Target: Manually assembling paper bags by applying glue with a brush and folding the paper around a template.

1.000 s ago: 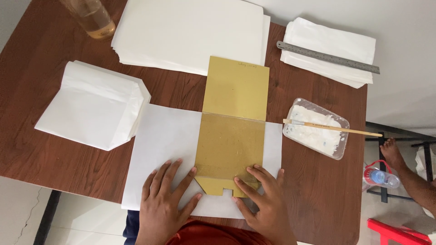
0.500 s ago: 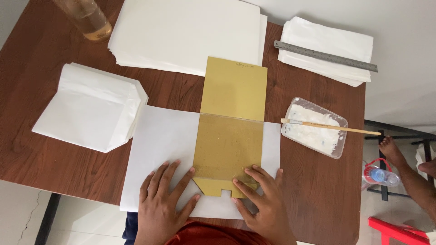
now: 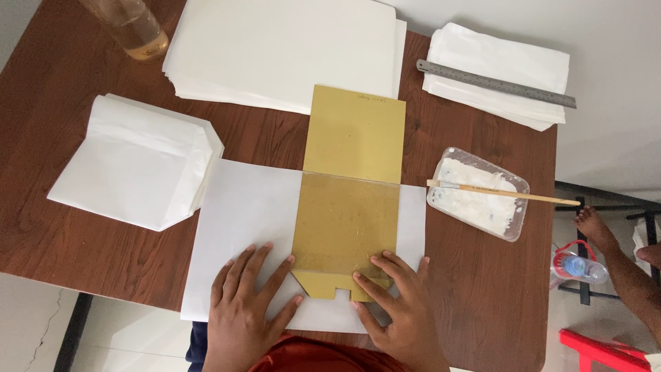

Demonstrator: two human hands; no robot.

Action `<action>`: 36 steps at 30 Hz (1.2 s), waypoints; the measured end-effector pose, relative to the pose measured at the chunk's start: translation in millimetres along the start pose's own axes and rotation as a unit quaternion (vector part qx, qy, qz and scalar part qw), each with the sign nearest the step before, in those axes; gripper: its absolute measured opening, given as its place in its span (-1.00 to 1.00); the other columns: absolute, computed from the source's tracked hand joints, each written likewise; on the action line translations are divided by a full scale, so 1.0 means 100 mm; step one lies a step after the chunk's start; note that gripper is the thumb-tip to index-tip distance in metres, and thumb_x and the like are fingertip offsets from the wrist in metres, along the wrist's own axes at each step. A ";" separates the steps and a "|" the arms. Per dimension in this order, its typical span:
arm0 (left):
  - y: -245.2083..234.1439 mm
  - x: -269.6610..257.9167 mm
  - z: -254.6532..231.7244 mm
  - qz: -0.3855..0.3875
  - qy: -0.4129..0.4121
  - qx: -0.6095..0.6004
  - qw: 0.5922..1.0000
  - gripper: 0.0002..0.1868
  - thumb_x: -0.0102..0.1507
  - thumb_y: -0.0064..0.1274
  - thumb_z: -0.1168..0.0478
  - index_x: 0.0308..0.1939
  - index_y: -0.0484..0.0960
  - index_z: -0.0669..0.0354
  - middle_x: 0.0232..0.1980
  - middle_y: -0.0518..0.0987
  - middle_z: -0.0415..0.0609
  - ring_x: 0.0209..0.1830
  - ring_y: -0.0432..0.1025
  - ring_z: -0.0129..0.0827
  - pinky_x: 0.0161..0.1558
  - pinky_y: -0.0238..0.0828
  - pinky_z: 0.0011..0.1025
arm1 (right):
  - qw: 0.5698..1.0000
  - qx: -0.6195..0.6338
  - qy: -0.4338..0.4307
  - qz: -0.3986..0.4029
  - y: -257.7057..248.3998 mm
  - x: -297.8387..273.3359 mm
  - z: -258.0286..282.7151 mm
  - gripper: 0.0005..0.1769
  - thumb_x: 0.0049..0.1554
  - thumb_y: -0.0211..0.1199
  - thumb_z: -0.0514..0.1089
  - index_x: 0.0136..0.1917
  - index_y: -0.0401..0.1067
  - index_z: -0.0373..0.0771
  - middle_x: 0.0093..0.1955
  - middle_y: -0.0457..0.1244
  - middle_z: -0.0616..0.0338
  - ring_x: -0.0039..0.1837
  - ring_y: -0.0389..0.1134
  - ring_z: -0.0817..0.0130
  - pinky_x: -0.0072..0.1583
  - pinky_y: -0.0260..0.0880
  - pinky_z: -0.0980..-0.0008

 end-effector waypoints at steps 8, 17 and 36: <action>0.04 -0.04 0.01 0.027 -0.027 0.000 0.999 -0.42 0.25 0.04 -0.25 0.34 0.52 -0.33 0.45 0.42 -0.11 0.48 0.29 -0.14 0.40 0.22 -0.03 | 0.992 -0.062 0.025 0.106 -0.01 -0.05 0.05 -0.45 0.20 0.20 0.04 0.46 0.35 0.11 0.38 0.17 0.11 0.52 0.13 0.12 0.53 -0.40 -0.45; -0.22 -0.30 0.26 -0.091 -0.085 -0.025 0.992 -0.42 0.24 0.14 -0.07 0.29 0.56 0.05 0.40 0.46 0.13 0.46 0.34 -0.01 0.42 0.25 0.24 | 0.999 -0.043 0.012 -0.007 -0.10 -0.05 -0.06 -0.60 0.17 0.31 -0.01 0.27 0.48 -0.06 0.28 0.32 0.29 0.40 0.32 0.33 0.61 -0.52 -0.25; -0.26 -0.52 -0.04 -0.208 0.004 -0.206 0.956 -0.43 0.04 -0.13 0.44 0.16 0.41 0.09 0.08 0.69 -0.05 0.14 0.61 -0.15 0.59 0.08 0.19 | 0.994 -0.090 0.036 -0.053 -0.15 -0.07 -0.15 -0.65 -0.04 0.50 0.14 0.05 0.60 0.22 0.25 0.25 0.24 0.24 0.35 0.31 0.50 -0.35 -0.64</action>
Point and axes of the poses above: each hand's wrist, its own x-axis towards the middle knuckle, its own y-axis out of the palm, z = x × y, the point moved 9 cm from there along x, towards the middle knuckle
